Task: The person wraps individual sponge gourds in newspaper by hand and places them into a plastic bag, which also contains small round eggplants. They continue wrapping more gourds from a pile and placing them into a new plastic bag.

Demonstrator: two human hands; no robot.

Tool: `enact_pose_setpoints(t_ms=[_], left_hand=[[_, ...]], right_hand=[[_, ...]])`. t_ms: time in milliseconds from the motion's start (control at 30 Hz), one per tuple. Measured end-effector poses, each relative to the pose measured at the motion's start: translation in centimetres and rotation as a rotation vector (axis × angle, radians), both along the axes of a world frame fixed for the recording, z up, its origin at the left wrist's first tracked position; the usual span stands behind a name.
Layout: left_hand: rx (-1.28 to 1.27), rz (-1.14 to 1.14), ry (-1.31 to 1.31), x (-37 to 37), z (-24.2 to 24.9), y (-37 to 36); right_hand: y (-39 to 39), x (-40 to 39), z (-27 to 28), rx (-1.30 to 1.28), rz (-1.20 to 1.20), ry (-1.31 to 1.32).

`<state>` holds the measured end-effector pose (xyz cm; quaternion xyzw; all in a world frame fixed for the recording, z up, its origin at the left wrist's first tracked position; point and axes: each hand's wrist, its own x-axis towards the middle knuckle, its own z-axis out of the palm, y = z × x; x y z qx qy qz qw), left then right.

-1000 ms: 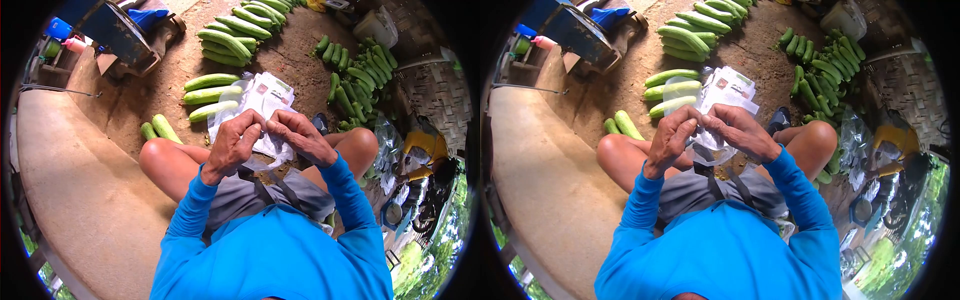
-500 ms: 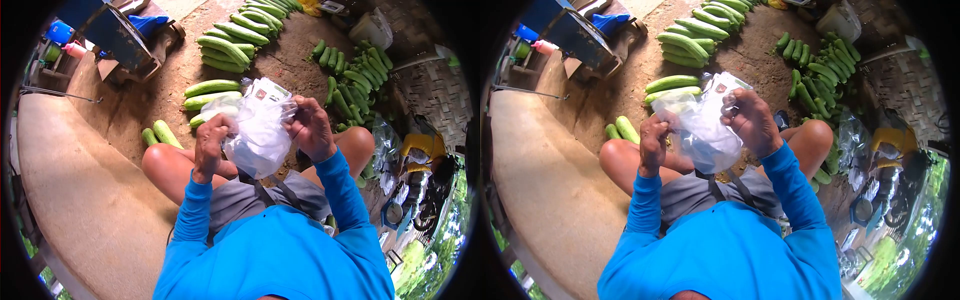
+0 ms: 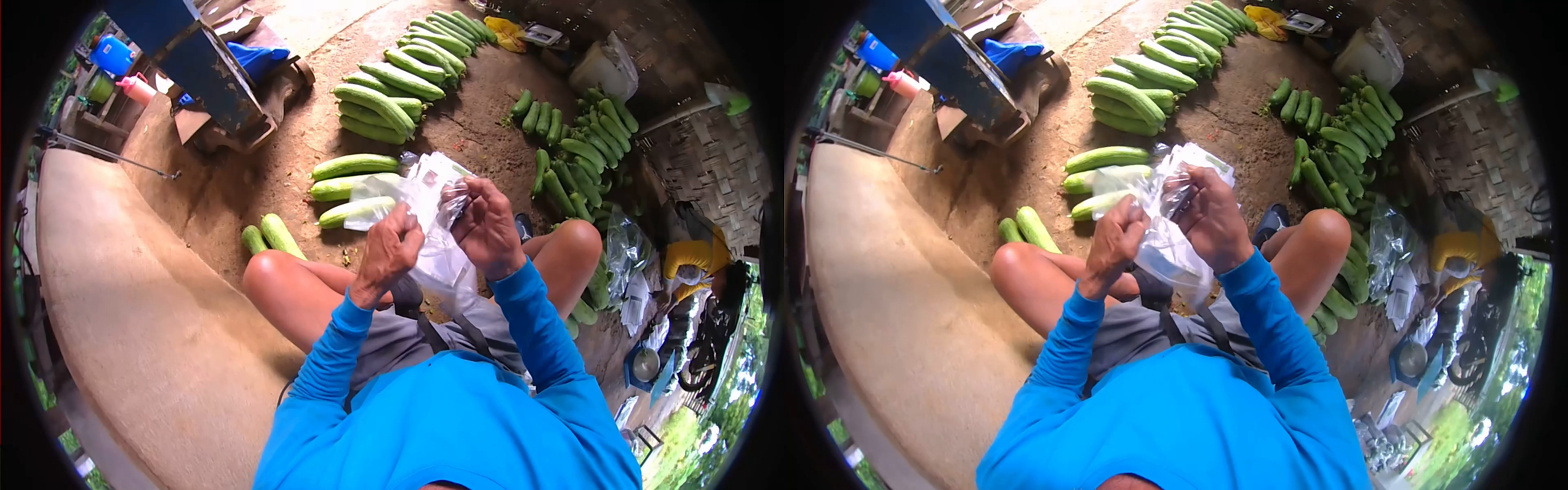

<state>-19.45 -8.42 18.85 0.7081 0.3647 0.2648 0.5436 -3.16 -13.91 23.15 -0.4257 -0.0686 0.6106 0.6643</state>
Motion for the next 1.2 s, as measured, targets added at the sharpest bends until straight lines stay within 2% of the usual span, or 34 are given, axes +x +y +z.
enact_pose_setpoints(t_ms=[67,100,133,200,233,267,333,367,400,467,500,533,567,600,667,700,733,800,833,900,933,1000,1067,1133,1200], left_hand=[[0.105,-0.002,-0.019,0.3,-1.2,-0.7],[0.221,-0.015,-0.009,0.4,-2.2,-0.9],[0.335,-0.027,0.002,0.3,-3.3,-1.1],[0.326,-0.039,0.092,0.2,-3.4,-1.2],[0.273,-0.055,0.142,0.1,-3.5,-1.2],[0.219,-0.071,0.194,-0.1,-3.5,-1.2],[0.290,-0.133,0.226,-0.3,-3.3,-0.7],[0.295,-0.036,0.199,-0.2,-3.0,-0.7],[0.298,0.062,0.171,0.0,-2.2,-0.7],[0.215,0.006,0.216,0.4,-1.5,-0.9],[0.211,0.002,0.111,0.8,-1.6,-1.2],[0.211,-0.004,0.006,1.2,-1.8,-1.3],[0.348,-0.068,0.137,1.6,-2.3,-0.8],[0.353,-0.073,0.135,1.8,-2.9,-0.8],[0.341,0.063,-0.066,2.3,-3.2,-1.2],[0.143,-0.011,-0.039,2.1,-2.1,-1.4],[0.145,-0.016,-0.043,1.9,-2.3,-1.1],[0.255,-0.059,0.127,0.7,-3.2,0.0],[0.311,0.001,0.043,0.0,-3.5,0.5],[0.333,0.021,-0.036,-0.9,-1.6,1.4],[0.358,0.019,-0.104,-1.5,-1.1,1.9],[0.550,0.117,-0.049,-2.0,0.9,2.2],[0.666,0.136,0.079,-3.5,1.6,2.8],[0.660,0.112,0.139,-3.9,2.2,2.8],[0.635,0.121,0.182,-3.4,2.4,2.9]], right_hand=[[-0.3,1.0,-2.1,0.095,-0.031,0.481],[-0.1,0.1,-0.4,-0.041,-0.147,0.541],[-0.4,0.4,-1.4,-0.040,-0.150,0.542],[-0.5,0.6,-2.9,0.392,0.191,0.659],[-1.0,0.9,-3.4,0.311,0.129,0.473],[-1.0,0.4,-2.6,0.310,0.129,0.477],[-1.0,-0.6,-1.5,0.016,-0.091,-0.414],[-1.9,0.4,-2.5,-0.022,0.037,-0.605],[-2.2,0.2,-3.1,-0.023,0.037,-0.606],[-3.1,-0.6,-3.3,-0.027,0.264,-0.907],[-3.4,-1.1,-2.5,-0.012,0.338,-1.026],[-3.4,-1.7,-2.7,0.129,0.239,-1.192],[-3.1,-1.9,-2.6,0.145,0.185,-1.268],[-3.0,-1.9,-2.6,0.159,0.130,-1.341],[-2.8,-0.4,-3.4,0.019,0.267,-1.009],[-2.8,0.4,-3.7,0.015,0.278,-0.820],[-2.9,1.1,-3.9,0.055,0.277,-0.821],[-3.3,2.4,-4.1,0.005,0.416,-1.372],[-3.8,3.0,-4.6,0.005,0.414,-1.373],[-4.9,4.1,-6.3,0.102,0.322,-1.752],[-5.2,5.3,-6.7,0.102,0.319,-1.753],[-5.1,8.7,-7.0,0.002,0.222,-1.782],[-4.5,11.8,-3.4,-0.079,0.123,-1.804],[-3.2,13.1,0.9,-0.139,0.033,-2.096],[-2.3,13.8,4.4,-0.066,-0.030,-2.079]])
